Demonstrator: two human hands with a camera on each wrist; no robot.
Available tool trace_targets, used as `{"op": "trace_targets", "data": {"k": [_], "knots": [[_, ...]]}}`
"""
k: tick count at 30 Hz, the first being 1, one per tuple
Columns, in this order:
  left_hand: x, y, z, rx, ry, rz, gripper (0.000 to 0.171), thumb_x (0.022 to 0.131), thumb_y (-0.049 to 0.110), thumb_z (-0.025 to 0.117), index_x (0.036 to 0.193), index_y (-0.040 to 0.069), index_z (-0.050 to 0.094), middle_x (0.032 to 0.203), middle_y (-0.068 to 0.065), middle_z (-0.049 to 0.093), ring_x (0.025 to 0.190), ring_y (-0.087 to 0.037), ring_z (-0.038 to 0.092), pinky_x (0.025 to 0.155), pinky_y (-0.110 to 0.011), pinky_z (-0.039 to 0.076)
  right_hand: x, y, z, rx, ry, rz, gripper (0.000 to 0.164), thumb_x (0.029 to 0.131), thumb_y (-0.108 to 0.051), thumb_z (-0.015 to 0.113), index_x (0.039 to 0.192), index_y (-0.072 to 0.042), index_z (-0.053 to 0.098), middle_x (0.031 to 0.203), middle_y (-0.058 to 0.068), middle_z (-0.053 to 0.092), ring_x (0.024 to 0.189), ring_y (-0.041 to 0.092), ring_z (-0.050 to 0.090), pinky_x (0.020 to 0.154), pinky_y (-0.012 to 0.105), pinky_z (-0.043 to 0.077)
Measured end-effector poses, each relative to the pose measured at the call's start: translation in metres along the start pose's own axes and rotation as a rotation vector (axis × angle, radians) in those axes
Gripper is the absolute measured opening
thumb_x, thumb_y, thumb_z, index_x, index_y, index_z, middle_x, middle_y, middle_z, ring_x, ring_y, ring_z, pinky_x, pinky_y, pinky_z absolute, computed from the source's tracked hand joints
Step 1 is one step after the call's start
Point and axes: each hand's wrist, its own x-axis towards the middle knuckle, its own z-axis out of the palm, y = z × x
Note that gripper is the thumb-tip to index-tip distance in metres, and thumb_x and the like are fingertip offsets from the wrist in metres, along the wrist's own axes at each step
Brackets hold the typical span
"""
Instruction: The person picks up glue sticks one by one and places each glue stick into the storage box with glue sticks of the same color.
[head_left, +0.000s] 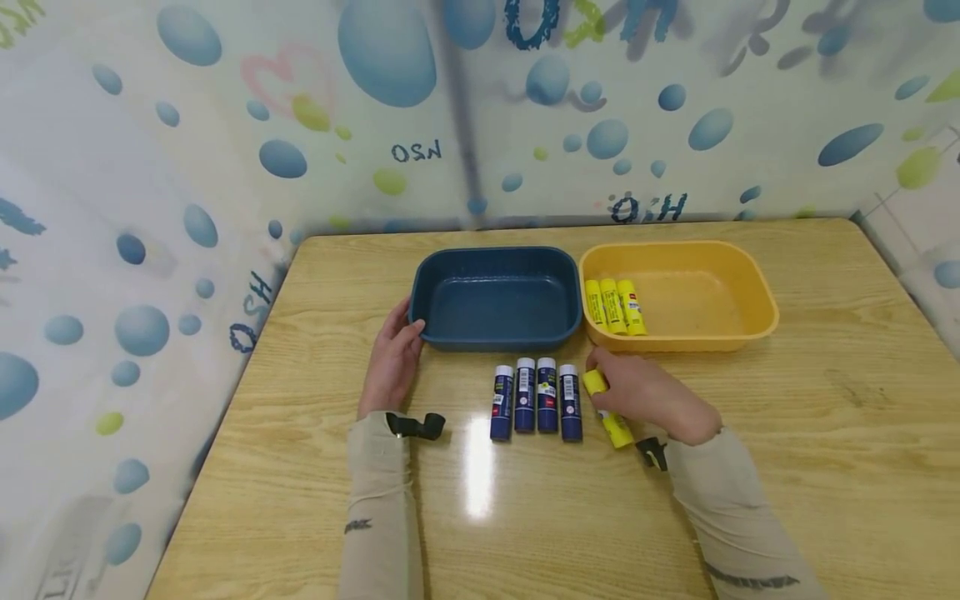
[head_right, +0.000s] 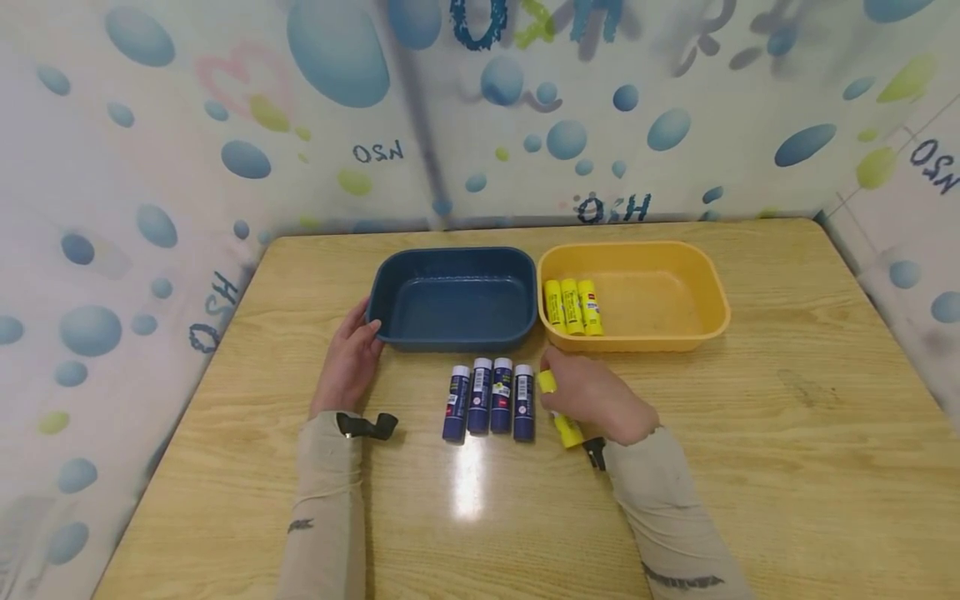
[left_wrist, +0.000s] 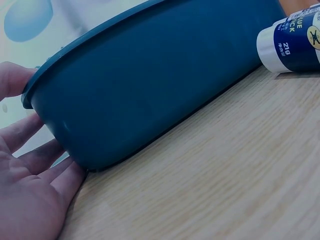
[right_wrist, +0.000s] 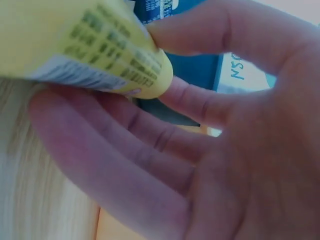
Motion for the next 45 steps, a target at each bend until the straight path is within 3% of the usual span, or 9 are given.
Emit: {"op": "trace_targets", "data": {"k": [10, 16, 23, 32, 45], "knots": [[0.0, 0.001, 0.0, 0.01, 0.009, 0.002, 0.051, 0.086, -0.001, 0.053, 0.134, 0.006, 0.037, 0.137, -0.009, 0.034, 0.124, -0.022, 0.036, 0.1, -0.03, 0.03, -0.016, -0.002, -0.011, 0.066, 0.078, -0.184, 0.038, 0.078, -0.019, 0.062, 0.112, -0.016, 0.046, 0.087, 0.004, 0.051, 0.072, 0.018, 0.049, 0.06, 0.028, 0.043], [-0.001, 0.002, 0.002, 0.007, 0.01, 0.0, 0.051, 0.086, -0.002, 0.053, 0.134, 0.006, 0.037, 0.137, -0.009, 0.033, 0.124, -0.023, 0.035, 0.101, -0.032, 0.028, -0.025, -0.001, -0.022, 0.134, 0.118, -0.24, 0.039, 0.08, -0.018, 0.06, 0.115, -0.014, 0.044, 0.093, 0.006, 0.052, 0.075, 0.019, 0.05, 0.061, 0.028, 0.044], [-0.002, 0.004, 0.003, -0.001, 0.005, -0.006, 0.051, 0.086, -0.002, 0.053, 0.134, 0.006, 0.037, 0.138, -0.01, 0.033, 0.124, -0.023, 0.035, 0.101, -0.031, 0.029, -0.032, 0.006, -0.038, 0.186, 0.185, -0.226, 0.04, 0.081, -0.021, 0.06, 0.118, -0.014, 0.043, 0.099, 0.009, 0.053, 0.082, 0.022, 0.05, 0.063, 0.028, 0.046], [-0.002, 0.003, 0.002, -0.017, 0.002, -0.012, 0.051, 0.087, -0.002, 0.051, 0.134, 0.005, 0.035, 0.137, -0.009, 0.033, 0.125, -0.023, 0.034, 0.101, -0.031, 0.03, -0.034, 0.021, -0.07, 0.113, 0.285, -0.185, 0.044, 0.084, -0.025, 0.057, 0.121, -0.008, 0.039, 0.102, 0.013, 0.053, 0.085, 0.024, 0.051, 0.066, 0.032, 0.047], [-0.002, 0.002, 0.001, -0.02, 0.005, -0.012, 0.05, 0.087, -0.004, 0.051, 0.134, 0.005, 0.036, 0.137, -0.009, 0.033, 0.125, -0.023, 0.033, 0.1, -0.029, 0.031, -0.022, 0.034, -0.102, 0.064, 0.297, -0.11, 0.046, 0.084, -0.02, 0.054, 0.12, -0.001, 0.032, 0.101, 0.021, 0.048, 0.061, 0.02, 0.059, 0.056, 0.034, 0.05]]}}
